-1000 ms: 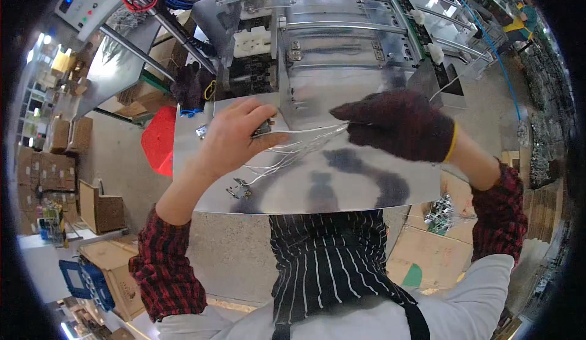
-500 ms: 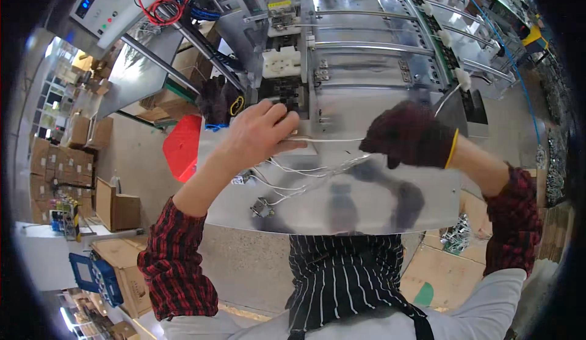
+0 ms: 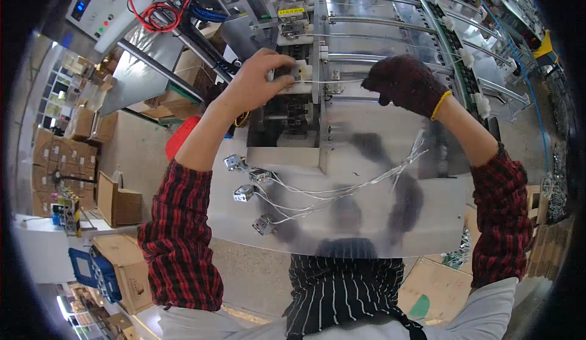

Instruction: The person places wire harnesses into an assembly fixture and secures them by hand.

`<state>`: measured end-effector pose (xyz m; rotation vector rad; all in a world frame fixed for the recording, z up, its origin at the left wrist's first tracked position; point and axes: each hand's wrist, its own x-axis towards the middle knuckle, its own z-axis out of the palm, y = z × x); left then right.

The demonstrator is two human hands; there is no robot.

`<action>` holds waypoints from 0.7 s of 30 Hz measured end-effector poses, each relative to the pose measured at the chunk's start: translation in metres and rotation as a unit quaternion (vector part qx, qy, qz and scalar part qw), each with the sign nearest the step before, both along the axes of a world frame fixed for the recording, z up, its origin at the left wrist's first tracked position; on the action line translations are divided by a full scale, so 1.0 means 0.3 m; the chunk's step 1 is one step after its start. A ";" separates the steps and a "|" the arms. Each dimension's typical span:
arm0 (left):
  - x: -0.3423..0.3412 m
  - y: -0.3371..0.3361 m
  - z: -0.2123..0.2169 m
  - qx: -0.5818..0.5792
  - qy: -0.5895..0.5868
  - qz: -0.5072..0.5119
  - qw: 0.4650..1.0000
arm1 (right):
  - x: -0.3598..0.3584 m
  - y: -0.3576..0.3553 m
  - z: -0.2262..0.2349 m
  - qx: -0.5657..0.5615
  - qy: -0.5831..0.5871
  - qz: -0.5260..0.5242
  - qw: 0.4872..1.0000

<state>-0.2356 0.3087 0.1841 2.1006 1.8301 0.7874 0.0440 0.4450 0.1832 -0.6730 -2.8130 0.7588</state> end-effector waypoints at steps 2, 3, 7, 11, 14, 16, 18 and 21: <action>-0.014 0.016 -0.015 0.027 0.019 -0.027 0.999 | -0.001 0.008 -0.010 0.004 -0.001 0.003 1.000; -0.021 0.014 -0.018 0.056 0.041 -0.053 0.996 | -0.002 0.007 -0.014 0.010 0.001 0.006 1.000; -0.004 0.016 -0.053 0.154 0.096 -0.087 0.980 | 0.003 0.040 -0.095 0.175 0.095 0.088 0.976; 0.040 -0.010 -0.053 0.175 0.159 -0.041 0.971 | -0.118 -0.039 -0.146 0.331 0.192 0.065 0.922; 0.069 -0.002 -0.071 0.168 0.152 -0.004 0.974 | -0.173 -0.073 -0.178 0.379 0.120 0.026 0.917; 0.103 0.011 -0.073 0.177 0.147 0.004 0.973 | -0.163 -0.085 -0.180 0.302 0.169 -0.035 0.937; 0.132 0.020 -0.069 0.151 0.184 0.035 0.971 | -0.145 -0.066 -0.254 0.358 0.234 -0.038 0.903; 0.058 -0.022 -0.098 0.144 0.192 0.056 0.969 | -0.034 -0.076 -0.122 0.394 0.086 -0.037 0.914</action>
